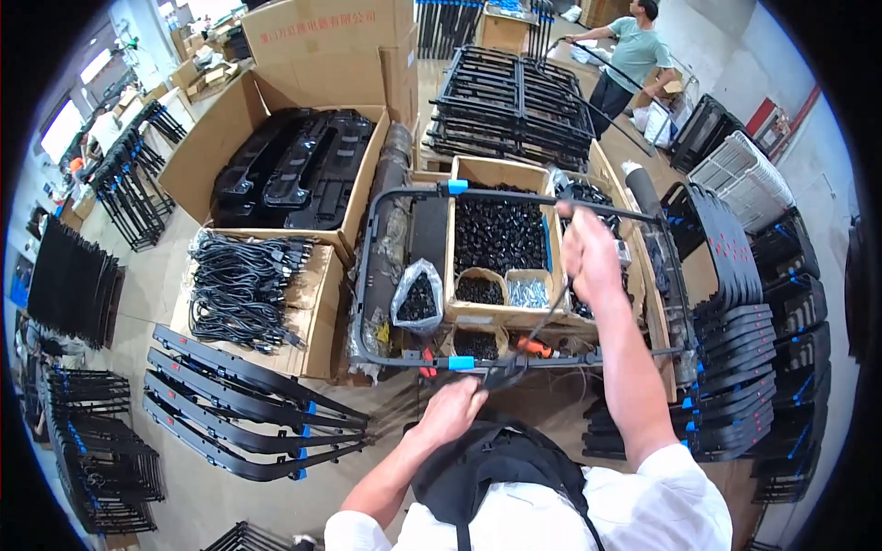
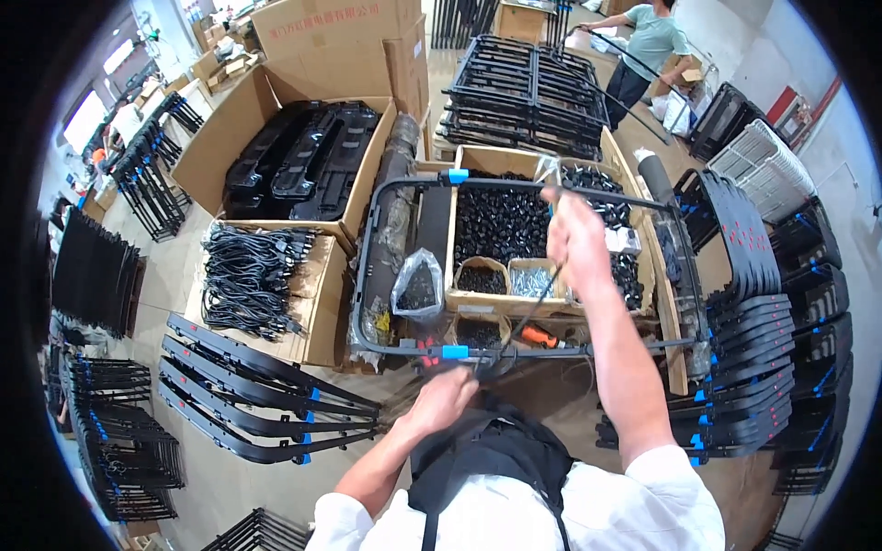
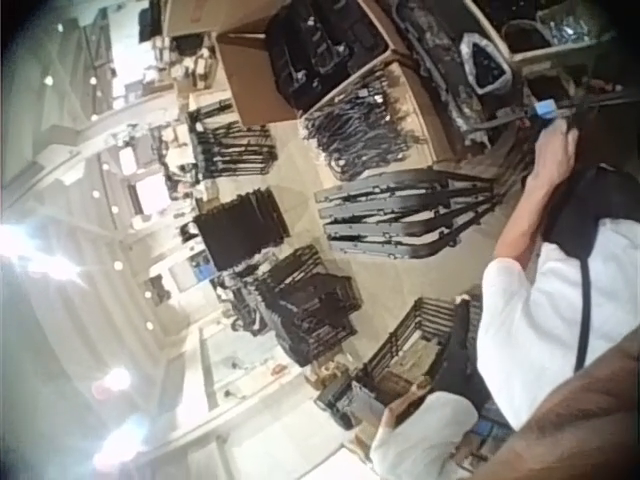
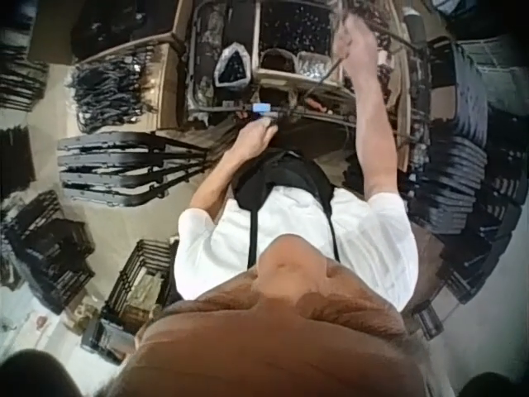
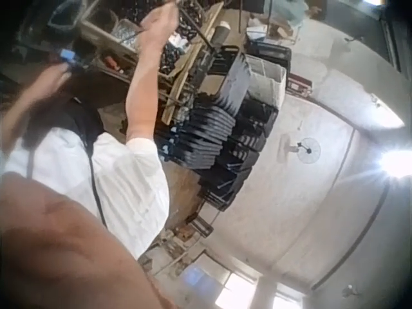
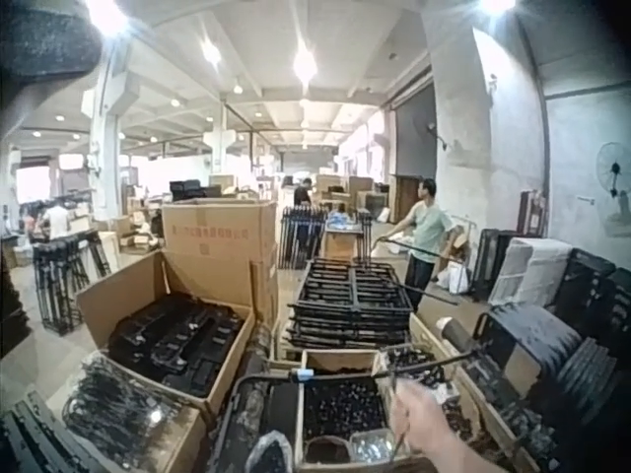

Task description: Assembling components for equipment handles by attaching plastic parts, wires, and screws using tools.

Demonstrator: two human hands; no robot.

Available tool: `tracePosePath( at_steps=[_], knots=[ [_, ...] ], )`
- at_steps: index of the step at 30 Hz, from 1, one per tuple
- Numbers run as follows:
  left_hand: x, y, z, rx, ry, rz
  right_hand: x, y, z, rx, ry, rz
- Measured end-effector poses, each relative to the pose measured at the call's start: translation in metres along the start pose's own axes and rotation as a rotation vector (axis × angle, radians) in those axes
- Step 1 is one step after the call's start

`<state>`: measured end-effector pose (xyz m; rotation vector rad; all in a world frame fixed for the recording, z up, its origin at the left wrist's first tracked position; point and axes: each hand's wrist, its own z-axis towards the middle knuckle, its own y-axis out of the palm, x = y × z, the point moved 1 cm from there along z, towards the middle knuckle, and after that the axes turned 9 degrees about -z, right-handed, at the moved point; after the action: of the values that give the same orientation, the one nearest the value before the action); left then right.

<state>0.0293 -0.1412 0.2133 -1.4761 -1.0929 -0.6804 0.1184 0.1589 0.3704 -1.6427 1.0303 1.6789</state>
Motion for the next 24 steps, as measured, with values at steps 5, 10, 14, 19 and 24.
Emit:
tracePosePath(
  at_steps=[5, 10, 14, 19, 24],
  knots=[
    [0.016, -0.025, -0.058, 0.095, 0.096, 0.045, 0.029, 0.013, -0.091, -0.271, 0.144, 0.067],
    [0.079, -0.073, -0.069, 1.058, 0.241, -0.237, 0.043, -0.003, -0.143, -0.535, 0.157, 0.082],
    [0.127, -0.064, -0.029, 0.853, 0.195, -0.375, 0.059, -0.014, -0.164, -0.682, 0.143, 0.045],
    [0.100, 0.000, -0.014, 0.402, 0.048, -1.440, 0.066, -0.026, -0.178, -0.775, -0.242, -0.379],
    [0.093, 0.024, -0.033, 0.620, 0.121, -1.440, 0.083, -0.035, -0.192, -0.807, -0.383, -0.467]
  ],
)
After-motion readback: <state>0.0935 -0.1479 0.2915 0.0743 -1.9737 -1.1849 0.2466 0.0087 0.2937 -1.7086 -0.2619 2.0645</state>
